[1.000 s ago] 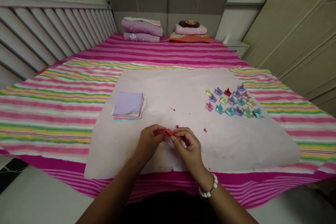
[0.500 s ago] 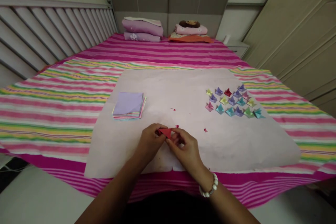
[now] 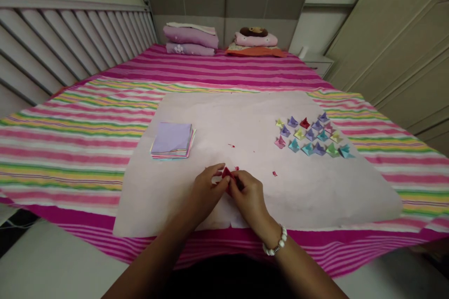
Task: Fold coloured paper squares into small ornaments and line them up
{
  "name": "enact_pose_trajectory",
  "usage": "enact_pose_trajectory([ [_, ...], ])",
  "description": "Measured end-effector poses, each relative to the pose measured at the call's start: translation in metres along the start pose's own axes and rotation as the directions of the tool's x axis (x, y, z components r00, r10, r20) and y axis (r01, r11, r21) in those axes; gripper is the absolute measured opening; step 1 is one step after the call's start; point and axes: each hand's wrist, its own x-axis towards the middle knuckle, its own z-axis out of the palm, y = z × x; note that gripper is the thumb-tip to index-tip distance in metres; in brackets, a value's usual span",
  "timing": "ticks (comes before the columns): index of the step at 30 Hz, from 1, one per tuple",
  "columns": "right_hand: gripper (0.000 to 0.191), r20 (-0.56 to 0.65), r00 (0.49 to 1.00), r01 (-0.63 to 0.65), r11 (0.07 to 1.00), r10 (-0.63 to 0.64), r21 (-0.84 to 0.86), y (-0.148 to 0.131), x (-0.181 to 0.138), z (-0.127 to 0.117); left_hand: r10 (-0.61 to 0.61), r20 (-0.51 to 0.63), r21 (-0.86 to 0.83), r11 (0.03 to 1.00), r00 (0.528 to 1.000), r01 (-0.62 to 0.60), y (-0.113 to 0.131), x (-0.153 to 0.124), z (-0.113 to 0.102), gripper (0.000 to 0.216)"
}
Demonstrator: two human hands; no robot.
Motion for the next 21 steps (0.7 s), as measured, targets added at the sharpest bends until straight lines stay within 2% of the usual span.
enact_pose_trajectory([
  [2, 0.015, -0.017, 0.999, -0.029, 1.0, 0.029, 0.012, 0.002, 0.0, 0.0, 0.125, -0.113, 0.091, 0.989, 0.986, -0.115, -0.002, -0.003, 0.002, 0.048],
  [3, 0.014, -0.027, 0.999, -0.042, 0.999, 0.042, 0.014, 0.002, 0.0, 0.0, 0.201, -0.176, 0.163, 0.971, 0.964, -0.173, -0.003, -0.004, 0.002, 0.052],
  [5, 0.014, -0.043, 0.997, -0.068, 0.998, 0.068, 0.012, 0.003, 0.0, 0.0, 0.285, -0.241, 0.264, 0.939, 0.928, -0.22, -0.003, -0.007, 0.002, 0.053],
  [7, 0.014, -0.06, 0.994, -0.089, 0.996, 0.09, 0.012, 0.002, 0.0, 0.0, 0.223, -0.206, 0.241, 0.955, 0.953, -0.171, -0.002, -0.01, 0.002, 0.05],
  [9, 0.014, -0.075, 0.992, -0.096, 0.995, 0.098, 0.027, 0.0, 0.001, -0.001, 0.108, -0.111, 0.159, 0.983, 0.988, -0.09, -0.001, -0.012, 0.004, 0.048],
  [12, 0.013, -0.088, 0.992, -0.088, 0.995, 0.093, 0.053, -0.003, 0.001, 0.0, 0.007, -0.018, 0.062, 0.998, 1.0, -0.006, 0.003, -0.015, 0.008, 0.049],
  [15, 0.014, -0.069, 0.994, -0.075, 0.995, 0.079, 0.06, -0.005, 0.001, 0.001, -0.005, 0.033, 0.037, 0.999, 0.999, 0.004, 0.004, -0.015, 0.01, 0.047],
  [21, 0.015, -0.032, 0.997, -0.07, 0.997, 0.071, 0.032, -0.004, 0.001, 0.003, -0.013, 0.071, 0.151, 0.989, 0.997, 0.002, 0.004, -0.01, 0.008, 0.051],
])
